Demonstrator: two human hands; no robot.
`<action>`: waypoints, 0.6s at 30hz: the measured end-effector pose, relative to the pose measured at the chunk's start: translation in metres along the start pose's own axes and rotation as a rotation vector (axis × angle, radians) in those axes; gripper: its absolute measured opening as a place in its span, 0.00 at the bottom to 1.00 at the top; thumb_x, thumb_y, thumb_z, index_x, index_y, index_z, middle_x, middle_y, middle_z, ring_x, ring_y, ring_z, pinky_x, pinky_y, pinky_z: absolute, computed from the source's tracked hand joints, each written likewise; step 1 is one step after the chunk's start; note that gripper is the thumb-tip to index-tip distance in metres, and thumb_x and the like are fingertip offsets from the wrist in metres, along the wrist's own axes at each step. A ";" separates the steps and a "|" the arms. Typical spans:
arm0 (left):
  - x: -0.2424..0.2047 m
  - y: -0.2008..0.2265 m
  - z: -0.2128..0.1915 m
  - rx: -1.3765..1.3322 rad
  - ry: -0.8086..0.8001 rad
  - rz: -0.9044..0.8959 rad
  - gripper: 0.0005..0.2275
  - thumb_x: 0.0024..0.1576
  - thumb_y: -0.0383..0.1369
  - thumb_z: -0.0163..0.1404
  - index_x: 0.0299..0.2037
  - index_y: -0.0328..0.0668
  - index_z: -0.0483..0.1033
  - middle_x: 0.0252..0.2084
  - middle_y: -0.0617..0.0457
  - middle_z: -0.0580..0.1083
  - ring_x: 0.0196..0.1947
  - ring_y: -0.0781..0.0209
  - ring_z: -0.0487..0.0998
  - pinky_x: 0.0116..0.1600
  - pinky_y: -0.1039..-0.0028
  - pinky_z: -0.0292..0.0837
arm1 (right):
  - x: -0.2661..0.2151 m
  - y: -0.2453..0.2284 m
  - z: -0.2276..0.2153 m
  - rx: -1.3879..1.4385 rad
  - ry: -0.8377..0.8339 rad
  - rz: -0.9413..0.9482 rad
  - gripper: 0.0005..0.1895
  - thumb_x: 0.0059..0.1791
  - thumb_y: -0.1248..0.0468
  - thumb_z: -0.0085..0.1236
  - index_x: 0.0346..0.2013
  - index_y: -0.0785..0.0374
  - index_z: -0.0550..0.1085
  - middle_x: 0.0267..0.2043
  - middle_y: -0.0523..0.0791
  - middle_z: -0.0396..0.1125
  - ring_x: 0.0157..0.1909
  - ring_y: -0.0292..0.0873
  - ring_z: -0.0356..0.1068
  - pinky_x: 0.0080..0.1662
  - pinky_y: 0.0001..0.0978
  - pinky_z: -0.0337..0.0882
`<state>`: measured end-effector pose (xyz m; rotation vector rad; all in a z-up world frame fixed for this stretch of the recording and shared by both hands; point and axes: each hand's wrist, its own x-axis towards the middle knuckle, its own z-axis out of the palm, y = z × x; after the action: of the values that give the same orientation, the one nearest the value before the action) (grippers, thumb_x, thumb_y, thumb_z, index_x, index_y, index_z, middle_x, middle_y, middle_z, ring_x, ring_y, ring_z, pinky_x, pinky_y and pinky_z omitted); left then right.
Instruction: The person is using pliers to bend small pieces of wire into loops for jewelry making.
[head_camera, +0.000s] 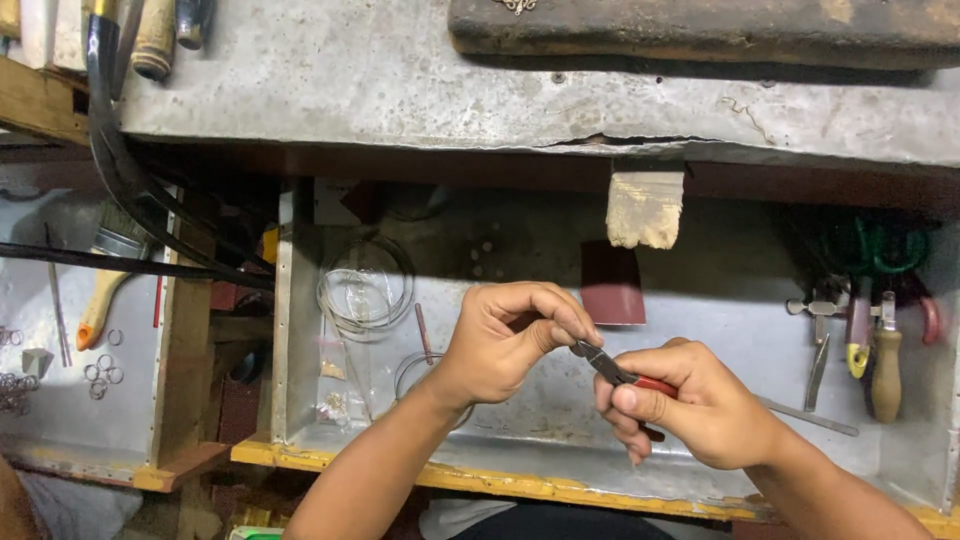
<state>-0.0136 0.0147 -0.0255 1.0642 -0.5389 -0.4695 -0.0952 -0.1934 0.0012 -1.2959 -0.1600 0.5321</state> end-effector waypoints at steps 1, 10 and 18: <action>0.000 0.001 0.000 0.007 -0.004 -0.007 0.06 0.64 0.32 0.54 0.38 0.39 0.78 0.39 0.48 0.80 0.41 0.57 0.83 0.47 0.73 0.83 | 0.001 -0.002 0.001 -0.010 -0.008 0.013 0.18 0.54 0.56 0.54 0.30 0.69 0.75 0.20 0.44 0.63 0.19 0.37 0.68 0.24 0.31 0.77; 0.000 0.004 -0.003 -0.038 -0.008 -0.024 0.05 0.63 0.30 0.55 0.38 0.38 0.79 0.38 0.46 0.80 0.41 0.57 0.83 0.48 0.72 0.83 | 0.000 0.009 -0.003 -0.019 0.021 0.024 0.14 0.53 0.62 0.56 0.42 0.72 0.80 0.29 0.54 0.82 0.32 0.52 0.88 0.24 0.28 0.70; 0.000 -0.002 -0.004 -0.083 -0.015 -0.013 0.04 0.63 0.32 0.55 0.39 0.40 0.80 0.40 0.46 0.80 0.43 0.56 0.83 0.50 0.72 0.83 | -0.003 0.009 -0.001 0.032 0.060 0.067 0.17 0.51 0.61 0.57 0.43 0.75 0.80 0.34 0.57 0.83 0.35 0.56 0.88 0.28 0.31 0.79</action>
<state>-0.0114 0.0164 -0.0292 0.9854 -0.5221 -0.5075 -0.0997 -0.1945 -0.0071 -1.2879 -0.0585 0.5503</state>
